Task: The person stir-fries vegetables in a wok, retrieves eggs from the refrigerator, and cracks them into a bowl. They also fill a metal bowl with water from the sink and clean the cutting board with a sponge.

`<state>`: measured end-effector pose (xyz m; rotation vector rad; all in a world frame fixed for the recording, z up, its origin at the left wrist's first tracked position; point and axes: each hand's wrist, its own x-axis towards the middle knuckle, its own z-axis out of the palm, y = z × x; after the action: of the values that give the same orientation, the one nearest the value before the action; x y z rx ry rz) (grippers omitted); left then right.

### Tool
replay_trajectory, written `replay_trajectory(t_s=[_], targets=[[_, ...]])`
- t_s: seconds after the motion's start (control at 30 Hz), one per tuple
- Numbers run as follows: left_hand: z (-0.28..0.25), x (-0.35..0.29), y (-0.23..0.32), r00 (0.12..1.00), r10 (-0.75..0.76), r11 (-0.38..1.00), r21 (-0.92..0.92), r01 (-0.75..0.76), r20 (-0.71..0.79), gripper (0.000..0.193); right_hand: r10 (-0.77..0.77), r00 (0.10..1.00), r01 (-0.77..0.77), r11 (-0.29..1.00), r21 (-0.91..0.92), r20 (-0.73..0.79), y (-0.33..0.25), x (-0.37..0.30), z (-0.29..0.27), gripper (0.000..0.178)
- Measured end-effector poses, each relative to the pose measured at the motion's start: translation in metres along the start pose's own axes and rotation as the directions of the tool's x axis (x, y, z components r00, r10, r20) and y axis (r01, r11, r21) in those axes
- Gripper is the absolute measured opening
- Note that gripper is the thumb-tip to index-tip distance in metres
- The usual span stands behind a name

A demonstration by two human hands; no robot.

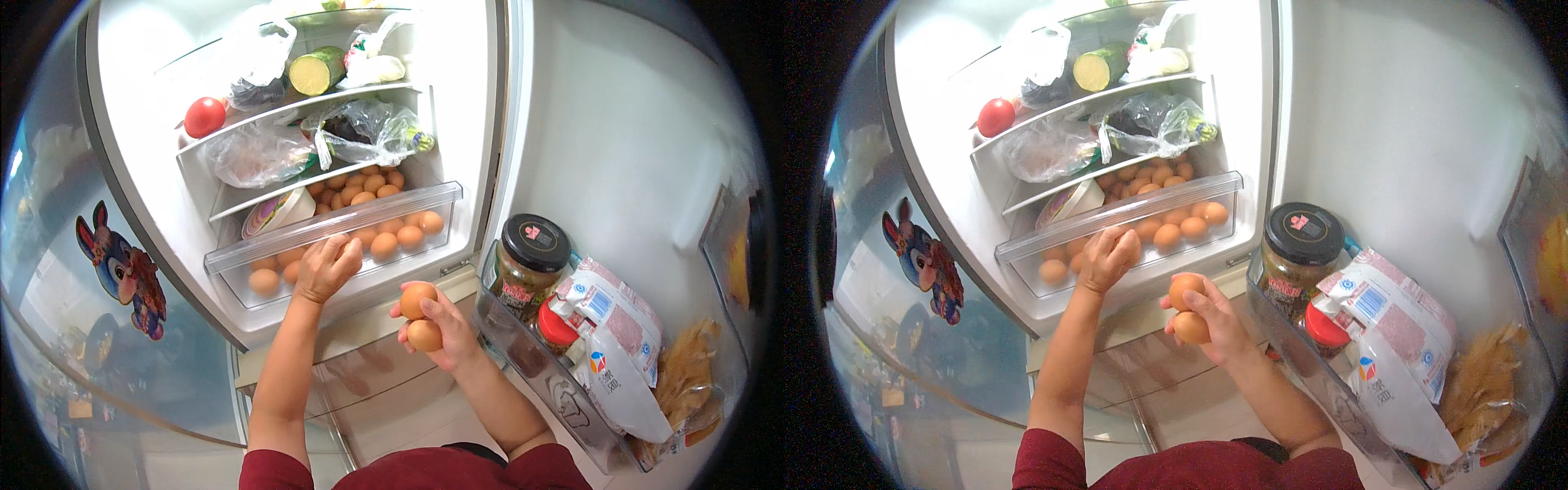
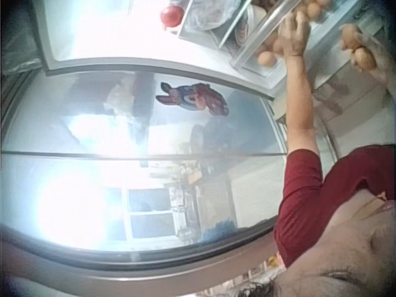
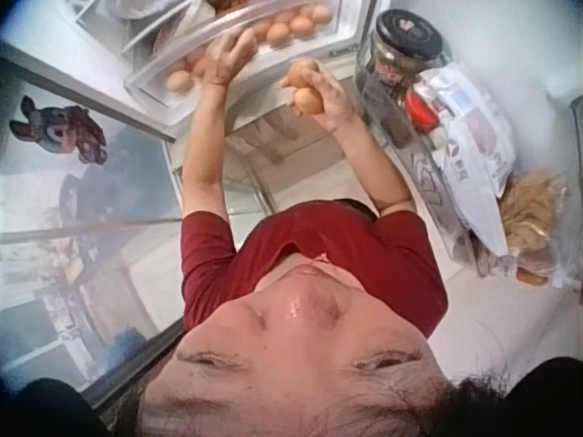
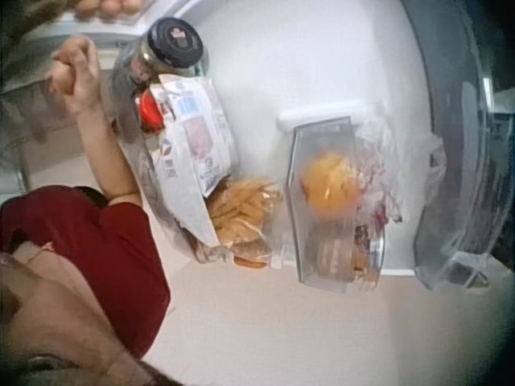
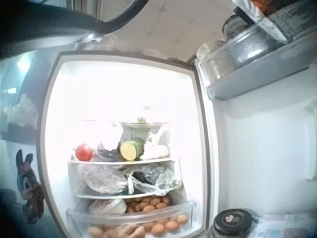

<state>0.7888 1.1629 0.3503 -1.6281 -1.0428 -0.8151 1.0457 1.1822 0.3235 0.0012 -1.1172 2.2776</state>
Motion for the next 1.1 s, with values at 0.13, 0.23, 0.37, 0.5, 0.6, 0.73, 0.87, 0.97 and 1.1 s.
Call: replay_trajectory(t_s=[0.13, 0.23, 0.37, 0.5, 0.6, 0.73, 0.87, 0.97, 1.1], targets=[[0.013, 0.008, -0.01, 1.0, -0.019, 1.0, 0.011, 0.02, -0.017, 0.03, 0.005, 1.0, -0.004, 1.0, -0.012, 0.025, 0.001, 0.008, -0.007, 0.048], [0.026, 0.009, -0.024, 0.999, -0.027, 0.999, 0.017, 0.027, -0.022, 0.031, 0.012, 0.999, -0.012, 1.0, -0.015, 0.032, 0.003, 0.011, -0.009, 0.048], [0.051, 0.002, -0.043, 0.997, -0.07, 0.996, 0.062, 0.072, -0.025, 0.032, -0.002, 0.999, 0.003, 1.0, -0.011, 0.033, 0.003, 0.012, -0.013, 0.046], [0.065, -0.001, -0.061, 0.991, -0.134, 0.988, 0.078, 0.135, -0.016, 0.031, 0.018, 1.0, -0.019, 0.999, -0.045, -0.012, 0.007, 0.01, -0.02, 0.048], [0.071, -0.008, -0.068, 0.99, -0.141, 0.983, 0.113, 0.143, -0.023, 0.034, 0.047, 0.998, -0.048, 0.998, -0.031, -0.035, 0.011, 0.005, -0.019, 0.049], [0.073, -0.008, -0.066, 0.986, -0.163, 0.982, 0.095, 0.164, -0.019, 0.034, 0.051, 0.998, -0.051, 0.999, 0.005, -0.039, 0.015, 0.001, -0.015, 0.05], [0.073, -0.007, -0.062, 0.979, -0.202, 0.976, 0.08, 0.202, -0.008, 0.036, 0.075, 0.997, -0.073, 0.992, 0.102, -0.016, 0.023, -0.014, -0.011, 0.049], [0.071, -0.005, -0.061, 0.973, -0.231, 0.972, 0.04, 0.232, -0.022, 0.036, 0.095, 0.995, -0.091, 0.975, 0.204, -0.011, 0.031, -0.033, -0.009, 0.048], [0.06, -0.003, -0.044, 0.895, -0.444, 0.896, -0.061, 0.441, -0.051, 0.033, 0.137, 0.99, -0.125, 0.954, 0.274, -0.025, 0.035, -0.066, -0.007, 0.047]])
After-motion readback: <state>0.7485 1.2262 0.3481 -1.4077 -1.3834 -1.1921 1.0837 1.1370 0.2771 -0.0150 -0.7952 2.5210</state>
